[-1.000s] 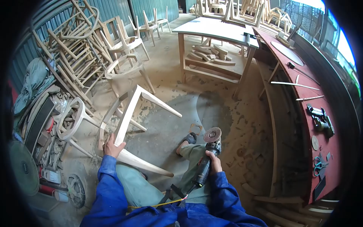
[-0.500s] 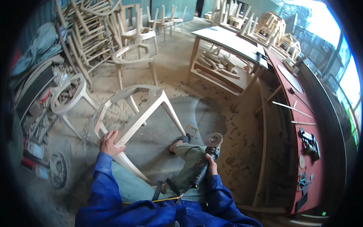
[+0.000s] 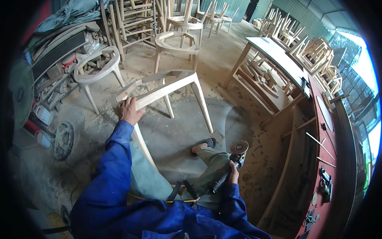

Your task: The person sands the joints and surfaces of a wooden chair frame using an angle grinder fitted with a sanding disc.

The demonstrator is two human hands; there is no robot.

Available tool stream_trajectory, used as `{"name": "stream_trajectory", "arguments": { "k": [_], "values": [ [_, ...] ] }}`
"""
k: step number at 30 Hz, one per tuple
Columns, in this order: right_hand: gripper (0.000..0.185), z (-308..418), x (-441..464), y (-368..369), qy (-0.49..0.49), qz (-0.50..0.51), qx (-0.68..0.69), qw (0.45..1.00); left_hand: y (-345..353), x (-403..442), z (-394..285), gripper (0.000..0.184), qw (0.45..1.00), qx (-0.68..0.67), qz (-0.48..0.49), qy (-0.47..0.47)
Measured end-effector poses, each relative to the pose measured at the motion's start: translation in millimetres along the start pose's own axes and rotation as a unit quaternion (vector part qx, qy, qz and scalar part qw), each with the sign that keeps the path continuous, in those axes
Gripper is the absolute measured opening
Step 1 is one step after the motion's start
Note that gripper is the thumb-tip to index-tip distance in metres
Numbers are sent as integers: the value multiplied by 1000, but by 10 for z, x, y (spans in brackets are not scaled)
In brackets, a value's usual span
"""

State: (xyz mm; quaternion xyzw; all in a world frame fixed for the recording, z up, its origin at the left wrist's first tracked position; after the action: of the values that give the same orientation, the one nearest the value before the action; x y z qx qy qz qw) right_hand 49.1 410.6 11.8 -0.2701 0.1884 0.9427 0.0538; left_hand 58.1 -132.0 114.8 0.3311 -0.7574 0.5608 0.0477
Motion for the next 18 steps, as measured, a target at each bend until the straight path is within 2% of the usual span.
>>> {"name": "stream_trajectory", "arguments": {
  "k": [3, 4, 7, 16, 18],
  "values": [
    [45, -12, 15, -38, 8, 17, 16, 1000, -24, 134, -58, 74, 995, 5, 87, -54],
    [46, -13, 15, -63, 10, 21, 26, 999, 52, 135, -44, 77, 996, -35, 56, -53],
    [47, -25, -15, -99, 9, 18, 26, 999, 167, 66, -34, 78, 1000, -10, 11, 19],
    [50, -44, 5, -98, 13, 10, 46, 999, 142, -77, -176, 82, 999, -21, -27, 33],
    [50, -63, 42, -120, 9, 2, 39, 999, -48, -176, -439, 79, 998, -27, -44, 46]
  ]
}}
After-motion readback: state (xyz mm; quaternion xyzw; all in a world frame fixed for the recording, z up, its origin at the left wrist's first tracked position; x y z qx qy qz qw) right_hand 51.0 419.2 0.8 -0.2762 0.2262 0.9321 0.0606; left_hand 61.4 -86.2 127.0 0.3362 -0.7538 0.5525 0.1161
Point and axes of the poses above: each hand's wrist, its own x-axis towards the middle knuckle, its own y-axis out of the palm, z = x × y, the point moved 1 cm from there along x, towards the middle knuckle, and after that the axes turned 6 degrees about -x, right-handed, at the moved point
